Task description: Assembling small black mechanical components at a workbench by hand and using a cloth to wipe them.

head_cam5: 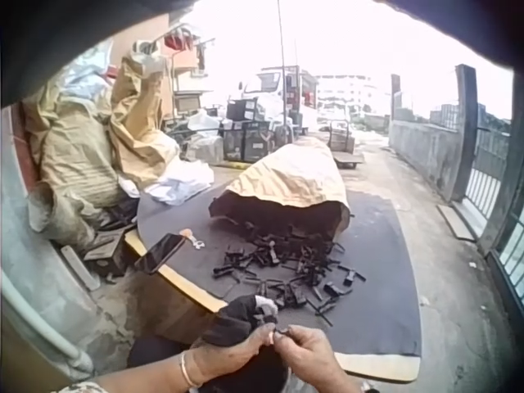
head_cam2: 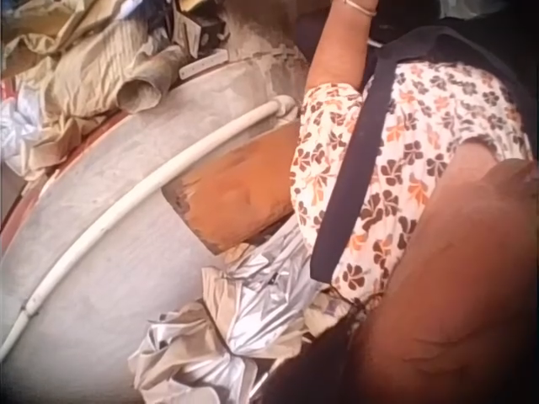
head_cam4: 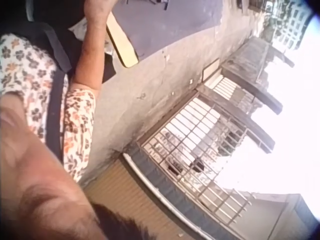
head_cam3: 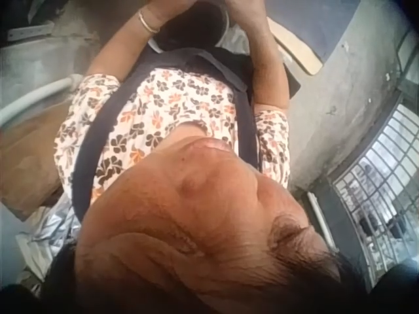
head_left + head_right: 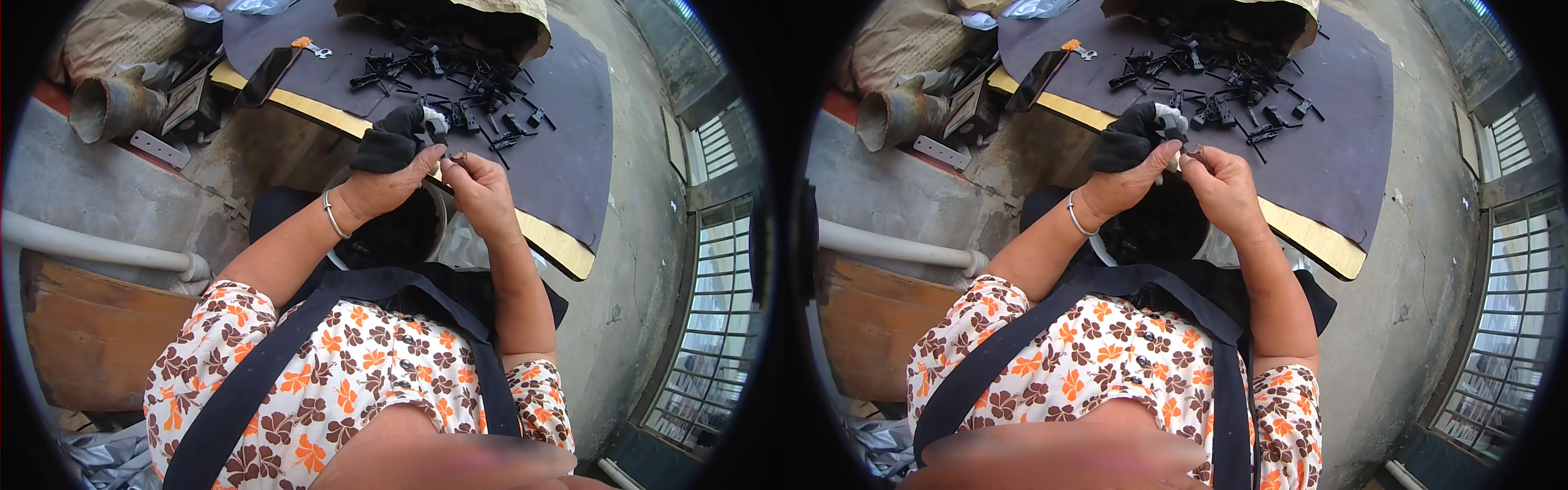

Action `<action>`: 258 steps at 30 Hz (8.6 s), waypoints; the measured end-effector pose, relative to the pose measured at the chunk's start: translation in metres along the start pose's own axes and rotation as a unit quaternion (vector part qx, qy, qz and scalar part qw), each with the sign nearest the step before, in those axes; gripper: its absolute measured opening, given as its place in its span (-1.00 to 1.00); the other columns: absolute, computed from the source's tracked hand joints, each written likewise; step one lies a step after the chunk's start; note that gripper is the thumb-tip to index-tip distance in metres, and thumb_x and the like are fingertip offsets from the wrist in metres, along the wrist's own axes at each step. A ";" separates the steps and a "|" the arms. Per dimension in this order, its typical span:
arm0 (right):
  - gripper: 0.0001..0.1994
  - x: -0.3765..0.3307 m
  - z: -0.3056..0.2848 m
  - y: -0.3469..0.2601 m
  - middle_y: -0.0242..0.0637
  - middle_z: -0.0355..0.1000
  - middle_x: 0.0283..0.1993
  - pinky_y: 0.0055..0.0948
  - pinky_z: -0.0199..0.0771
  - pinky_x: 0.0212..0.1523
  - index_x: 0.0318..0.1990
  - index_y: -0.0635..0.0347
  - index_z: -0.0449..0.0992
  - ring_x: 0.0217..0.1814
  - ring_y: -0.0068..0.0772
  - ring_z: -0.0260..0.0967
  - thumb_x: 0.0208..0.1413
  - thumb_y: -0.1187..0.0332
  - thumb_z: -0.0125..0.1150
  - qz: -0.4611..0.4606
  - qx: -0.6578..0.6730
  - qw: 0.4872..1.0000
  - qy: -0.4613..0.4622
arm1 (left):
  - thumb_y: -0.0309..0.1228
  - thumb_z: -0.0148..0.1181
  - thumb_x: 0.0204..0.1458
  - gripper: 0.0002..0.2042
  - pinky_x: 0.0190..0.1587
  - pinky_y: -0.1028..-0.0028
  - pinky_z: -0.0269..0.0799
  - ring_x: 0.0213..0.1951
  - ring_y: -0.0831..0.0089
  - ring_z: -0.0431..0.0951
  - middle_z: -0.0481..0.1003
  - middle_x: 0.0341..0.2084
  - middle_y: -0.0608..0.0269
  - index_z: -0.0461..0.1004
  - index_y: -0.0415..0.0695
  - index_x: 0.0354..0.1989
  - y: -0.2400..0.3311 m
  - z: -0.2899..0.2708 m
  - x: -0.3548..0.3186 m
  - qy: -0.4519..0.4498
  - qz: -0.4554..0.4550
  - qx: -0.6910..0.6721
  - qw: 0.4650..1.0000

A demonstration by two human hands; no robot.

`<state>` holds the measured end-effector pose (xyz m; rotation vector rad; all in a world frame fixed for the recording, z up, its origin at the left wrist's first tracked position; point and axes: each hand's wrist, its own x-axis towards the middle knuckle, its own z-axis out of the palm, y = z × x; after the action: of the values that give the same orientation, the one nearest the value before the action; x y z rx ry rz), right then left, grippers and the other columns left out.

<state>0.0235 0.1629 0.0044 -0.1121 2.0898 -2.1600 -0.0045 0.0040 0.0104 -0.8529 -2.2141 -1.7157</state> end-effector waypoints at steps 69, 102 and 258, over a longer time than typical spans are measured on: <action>-0.70 0.002 0.017 0.014 -0.61 0.13 -0.72 -0.70 -0.07 -0.73 -0.43 0.16 0.40 -0.73 -0.80 -0.02 0.25 0.17 -0.08 0.013 0.063 0.998 0.002 | -0.60 0.08 -0.06 -0.83 -0.28 0.39 0.43 -0.36 0.32 0.51 0.48 -0.36 0.02 0.41 -0.38 -0.27 -0.001 0.007 -0.017 -0.015 0.107 0.263 0.959; -0.79 -0.005 -0.013 0.004 -0.56 0.27 -0.53 -0.70 0.19 -0.42 -0.46 0.29 0.39 -0.45 -0.74 0.14 0.14 0.34 0.10 -0.089 -0.128 0.987 -0.033 | -0.51 -0.06 0.10 -0.76 -0.39 0.66 0.30 -0.45 0.71 0.33 0.40 -0.39 0.37 0.30 -0.26 -0.05 0.003 -0.006 -0.017 -0.113 -0.154 -0.099 0.977; -0.77 -0.020 -0.020 0.005 -0.62 0.19 -0.58 -0.69 0.07 -0.53 -0.48 0.24 0.37 -0.51 -0.79 0.05 0.15 0.31 0.11 -0.101 -0.085 0.991 0.023 | -0.45 0.11 0.02 -0.78 -0.39 0.57 0.36 -0.47 0.52 0.43 0.48 -0.46 0.19 0.40 -0.32 -0.19 0.012 0.014 -0.019 -0.092 -0.112 -0.024 0.989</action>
<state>0.0408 0.1860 -0.0002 -0.3062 2.3822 -2.1028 0.0199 0.0133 0.0065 -0.8321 -2.4831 -1.8626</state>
